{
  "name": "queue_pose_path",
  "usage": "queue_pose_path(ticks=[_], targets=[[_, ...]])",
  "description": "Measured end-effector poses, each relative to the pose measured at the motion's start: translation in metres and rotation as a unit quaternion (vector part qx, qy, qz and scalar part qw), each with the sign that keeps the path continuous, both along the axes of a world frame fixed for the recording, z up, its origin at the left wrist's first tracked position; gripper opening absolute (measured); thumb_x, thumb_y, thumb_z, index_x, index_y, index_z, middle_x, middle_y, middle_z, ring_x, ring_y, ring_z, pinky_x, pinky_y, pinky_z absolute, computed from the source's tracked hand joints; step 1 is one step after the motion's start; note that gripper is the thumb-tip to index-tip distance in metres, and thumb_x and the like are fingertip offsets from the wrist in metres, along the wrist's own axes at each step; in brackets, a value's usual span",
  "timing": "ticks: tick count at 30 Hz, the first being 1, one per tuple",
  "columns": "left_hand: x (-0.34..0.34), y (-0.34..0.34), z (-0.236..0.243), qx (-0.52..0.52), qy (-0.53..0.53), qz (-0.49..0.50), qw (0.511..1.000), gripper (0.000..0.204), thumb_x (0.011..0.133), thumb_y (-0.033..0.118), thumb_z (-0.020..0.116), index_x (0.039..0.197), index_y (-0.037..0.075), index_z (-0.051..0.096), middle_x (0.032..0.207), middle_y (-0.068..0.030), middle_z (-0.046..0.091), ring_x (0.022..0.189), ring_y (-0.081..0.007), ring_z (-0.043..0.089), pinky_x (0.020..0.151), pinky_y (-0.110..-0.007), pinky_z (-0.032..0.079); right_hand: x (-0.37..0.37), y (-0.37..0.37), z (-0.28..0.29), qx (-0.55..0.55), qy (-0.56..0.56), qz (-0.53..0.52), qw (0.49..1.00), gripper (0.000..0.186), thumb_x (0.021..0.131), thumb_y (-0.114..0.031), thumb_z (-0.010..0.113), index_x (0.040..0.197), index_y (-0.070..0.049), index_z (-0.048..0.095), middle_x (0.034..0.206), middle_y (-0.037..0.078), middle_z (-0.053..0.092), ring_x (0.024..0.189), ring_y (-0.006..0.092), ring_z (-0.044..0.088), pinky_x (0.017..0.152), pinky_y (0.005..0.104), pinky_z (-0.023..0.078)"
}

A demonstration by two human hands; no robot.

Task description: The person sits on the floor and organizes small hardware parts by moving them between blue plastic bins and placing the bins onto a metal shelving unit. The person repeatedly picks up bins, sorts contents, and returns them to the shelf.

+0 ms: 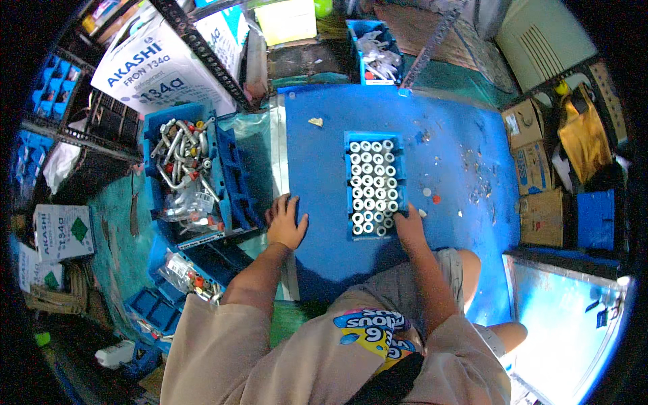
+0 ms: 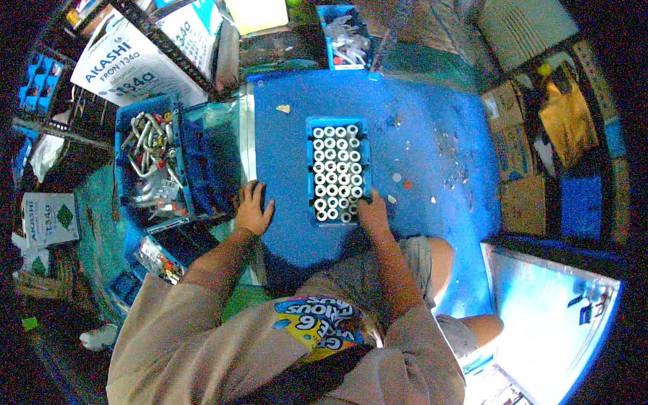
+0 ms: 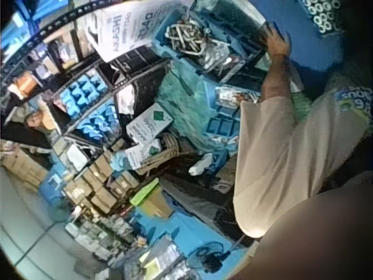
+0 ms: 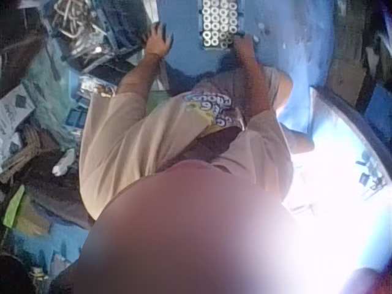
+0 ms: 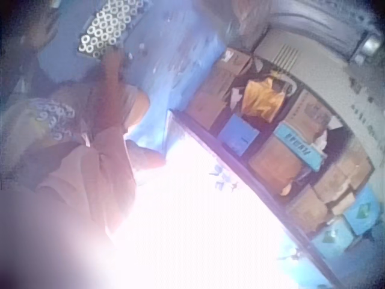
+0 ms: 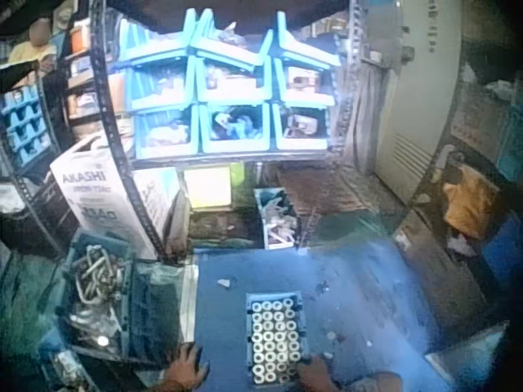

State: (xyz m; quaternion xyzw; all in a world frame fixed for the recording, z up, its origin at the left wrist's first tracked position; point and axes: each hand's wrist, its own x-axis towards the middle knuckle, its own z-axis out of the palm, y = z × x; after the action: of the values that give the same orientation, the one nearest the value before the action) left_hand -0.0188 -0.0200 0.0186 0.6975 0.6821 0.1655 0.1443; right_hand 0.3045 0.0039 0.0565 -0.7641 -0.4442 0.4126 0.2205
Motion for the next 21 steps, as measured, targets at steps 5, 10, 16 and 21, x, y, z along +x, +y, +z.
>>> queue_pose_path(ticks=[5, 10, 16, 21], targets=[[0.0, 0.002, 0.003, -0.04, 0.006, -0.011, 0.999, 0.053, 0.084, 0.035, 0.059, 0.13, 0.011, 0.049, 0.136, -0.0131, 0.04, 0.13, -0.0337, 0.035, 0.105, -0.05, 0.026, -0.022, 0.002, 0.045, 0.028, 0.13, -0.063, 0.989, 0.049, 0.079, -0.009, 0.052, 0.125, 0.008, 0.051, 0.113, 0.019, 0.062, 0.102, 0.0274, 0.058, 0.09, 0.038, 0.046], [0.001, 0.004, 0.005, -0.042, -0.039, -0.001, 0.998, 0.054, 0.084, 0.035, 0.059, 0.13, 0.009, 0.048, 0.136, -0.0141, 0.04, 0.129, -0.0338, 0.035, 0.105, -0.05, 0.026, -0.063, 0.1, 0.039, 0.109, 0.188, 0.026, 0.976, 0.036, 0.077, -0.004, 0.051, 0.111, 0.002, 0.06, 0.091, 0.009, 0.065, 0.082, 0.0202, 0.058, 0.077, 0.0348, 0.047], [-0.001, 0.002, 0.004, -0.041, -0.031, -0.008, 0.999, 0.055, 0.083, 0.036, 0.059, 0.131, 0.01, 0.049, 0.137, -0.0133, 0.039, 0.13, -0.0341, 0.034, 0.104, -0.051, 0.027, -0.167, 0.283, 0.013, 0.145, 0.327, 0.0, 0.934, 0.048, 0.079, -0.005, 0.05, 0.125, 0.006, 0.054, 0.093, 0.02, 0.065, 0.081, 0.0234, 0.06, 0.071, 0.0375, 0.049], [-0.001, 0.002, 0.0, -0.062, -0.062, 0.0, 0.996, 0.056, 0.084, 0.037, 0.058, 0.132, 0.012, 0.048, 0.139, -0.0115, 0.038, 0.131, -0.0337, 0.033, 0.105, -0.051, 0.026, -0.238, 0.368, 0.021, 0.198, 0.196, -0.034, 0.96, 0.025, 0.075, -0.003, 0.055, 0.097, 0.003, 0.065, 0.08, 0.016, 0.065, 0.072, 0.0263, 0.062, 0.064, 0.0386, 0.049]])
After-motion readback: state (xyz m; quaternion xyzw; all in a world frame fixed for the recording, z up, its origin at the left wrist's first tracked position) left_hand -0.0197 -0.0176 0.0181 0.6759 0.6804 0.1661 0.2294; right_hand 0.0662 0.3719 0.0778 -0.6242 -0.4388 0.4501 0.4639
